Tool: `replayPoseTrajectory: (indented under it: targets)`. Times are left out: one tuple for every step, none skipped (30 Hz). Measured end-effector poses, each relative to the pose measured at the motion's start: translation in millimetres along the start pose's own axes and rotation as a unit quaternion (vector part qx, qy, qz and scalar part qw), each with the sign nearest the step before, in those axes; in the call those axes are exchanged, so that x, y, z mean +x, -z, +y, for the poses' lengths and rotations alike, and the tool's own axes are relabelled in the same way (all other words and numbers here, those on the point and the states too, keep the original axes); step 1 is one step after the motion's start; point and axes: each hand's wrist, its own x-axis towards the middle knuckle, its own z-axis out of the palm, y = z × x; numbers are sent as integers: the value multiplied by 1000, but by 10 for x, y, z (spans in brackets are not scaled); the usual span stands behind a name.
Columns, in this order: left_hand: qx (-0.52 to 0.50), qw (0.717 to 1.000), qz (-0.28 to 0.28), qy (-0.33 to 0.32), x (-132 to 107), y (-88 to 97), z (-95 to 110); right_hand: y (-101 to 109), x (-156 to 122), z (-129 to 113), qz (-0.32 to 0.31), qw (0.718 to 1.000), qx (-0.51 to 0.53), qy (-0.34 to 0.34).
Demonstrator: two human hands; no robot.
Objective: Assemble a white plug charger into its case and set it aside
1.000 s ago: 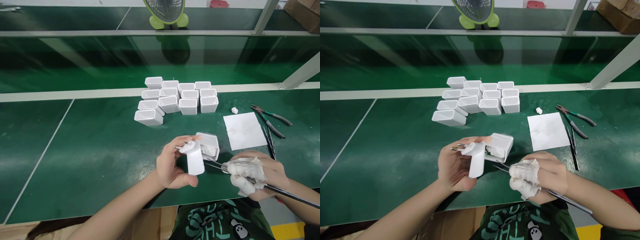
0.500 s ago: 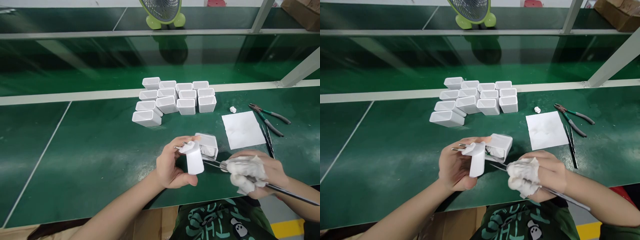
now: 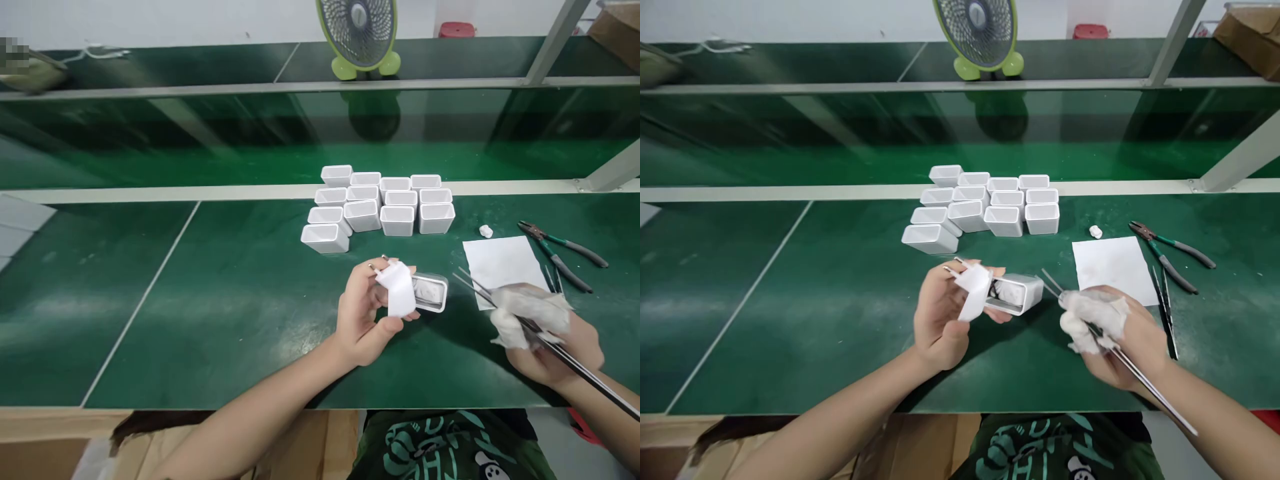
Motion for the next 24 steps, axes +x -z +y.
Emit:
replayPoseTrajectory:
  targets:
    - [-22, 1000, 8, 20, 8, 3, 6, -41, 48, 14, 20, 999, -24, 31]
    - [-40, 998, 15, 38, 16, 8, 10, -97, 94, 27, 28, 996, -53, 65]
    - [-53, 997, 22, 50, 25, 12, 12, -160, 132, 40, 17, 992, -85, 96]
    - [-60, 996, 29, 55, 33, 16, 14, -223, 159, 53, -14, 986, -116, 120]
    - [-64, 996, 33, 58, 39, 19, 15, -281, 176, 68, -57, 978, -145, 141]
    - [-66, 995, 34, 59, 44, 21, 17, -329, 183, 83, -94, 968, -171, 157]
    - [-69, 995, 34, 59, 45, 22, 19, -363, 183, 97, -118, 960, -188, 171]
    - [-73, 995, 33, 58, 44, 22, 22, -382, 179, 111, -133, 955, -195, 180]
    - [-77, 995, 31, 57, 40, 23, 26, -388, 175, 123, -141, 953, -195, 184]
    - [-80, 995, 29, 56, 34, 23, 29, -382, 173, 132, -141, 954, -191, 184]
    - [-82, 995, 27, 52, 27, 23, 32, -366, 174, 139, -136, 956, -187, 180]
    - [-83, 995, 23, 46, 19, 23, 35, -343, 179, 143, -127, 960, -180, 174]
    - [-83, 996, 20, 39, 11, 21, 38, -315, 187, 145, -114, 964, -170, 167]
    - [-82, 996, 16, 32, 3, 19, 40, -287, 196, 143, -98, 970, -157, 160]
    - [-80, 996, 13, 25, -3, 15, 41, -259, 205, 139, -78, 975, -141, 155]
    - [-78, 997, 11, 17, -8, 10, 42, -235, 213, 132, -56, 979, -125, 151]
    - [-76, 997, 10, 8, -11, 6, 43, -215, 218, 121, -34, 982, -108, 150]
    - [-75, 997, 8, 1, -14, 1, 42, -202, 219, 109, -14, 984, -94, 151]
    - [-75, 997, 6, -5, -15, -3, 42, -194, 217, 95, 3, 985, -83, 154]
    - [-77, 997, 3, -12, -16, -6, 41, -192, 211, 82, 15, 985, -75, 158]
    - [-80, 997, 0, -18, -16, -9, 40, -194, 201, 70, 25, 984, -70, 161]
    - [-82, 996, -3, -22, -16, -11, 39, -200, 188, 61, 31, 984, -66, 162]
    - [-83, 996, -3, -25, -16, -12, 37, -208, 173, 55, 35, 984, -63, 163]
    - [-84, 996, -2, -28, -17, -14, 36, -218, 156, 52, 37, 984, -60, 163]
